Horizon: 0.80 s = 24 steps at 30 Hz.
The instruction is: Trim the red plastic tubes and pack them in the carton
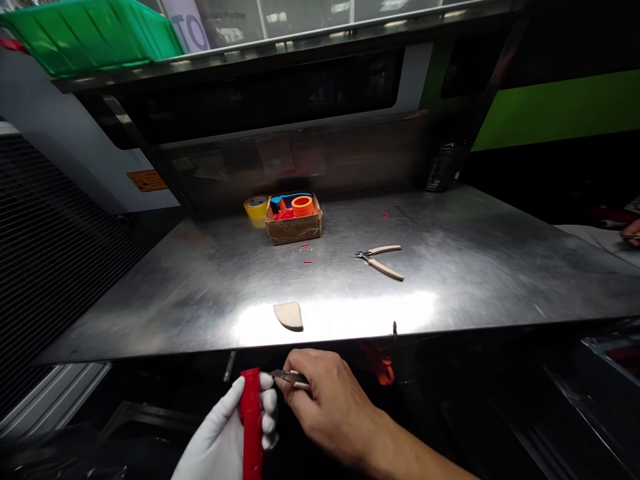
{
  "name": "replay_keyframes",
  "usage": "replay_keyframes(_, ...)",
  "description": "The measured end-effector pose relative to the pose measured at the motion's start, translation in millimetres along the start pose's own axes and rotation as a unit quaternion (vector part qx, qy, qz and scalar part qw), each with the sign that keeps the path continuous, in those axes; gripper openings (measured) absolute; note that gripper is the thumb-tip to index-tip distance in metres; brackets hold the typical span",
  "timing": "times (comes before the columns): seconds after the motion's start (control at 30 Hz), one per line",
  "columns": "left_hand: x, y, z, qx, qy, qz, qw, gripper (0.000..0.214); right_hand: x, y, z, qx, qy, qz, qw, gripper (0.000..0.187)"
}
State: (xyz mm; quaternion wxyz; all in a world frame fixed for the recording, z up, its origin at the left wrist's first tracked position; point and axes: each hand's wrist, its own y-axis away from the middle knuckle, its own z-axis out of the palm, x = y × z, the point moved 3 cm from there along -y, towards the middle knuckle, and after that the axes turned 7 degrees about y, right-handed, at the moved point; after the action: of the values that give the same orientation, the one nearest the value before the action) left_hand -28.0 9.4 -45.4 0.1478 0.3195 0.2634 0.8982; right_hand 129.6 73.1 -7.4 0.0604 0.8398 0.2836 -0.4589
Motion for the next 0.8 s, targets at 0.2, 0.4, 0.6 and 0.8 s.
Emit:
replay_keyframes(0.2, 8, 5, 16.3, 0.160, 0.031, 0.070, 0.984, 0.022, -8, 10, 10, -0.130, -0.010, 0.057, 0.990, 0.013)
replay_keyframes(0.4, 5, 7, 16.9, 0.131, 0.037, 0.062, 0.989, 0.016, -14, 16, 21, -0.198, -0.032, 0.091, 0.975, 0.009)
replay_keyframes(0.6, -2, -1, 1.0, 0.155, 0.109, 0.022, 0.982, 0.015, -18, 13, 7, -0.193, -0.018, 0.097, 0.976, 0.022)
replay_keyframes(0.8, -5, -5, -1.1, 0.101, 0.101, -0.045, 0.989, 0.031, -14, 5, 0, -0.058, 0.197, -0.024, 0.978, 0.020)
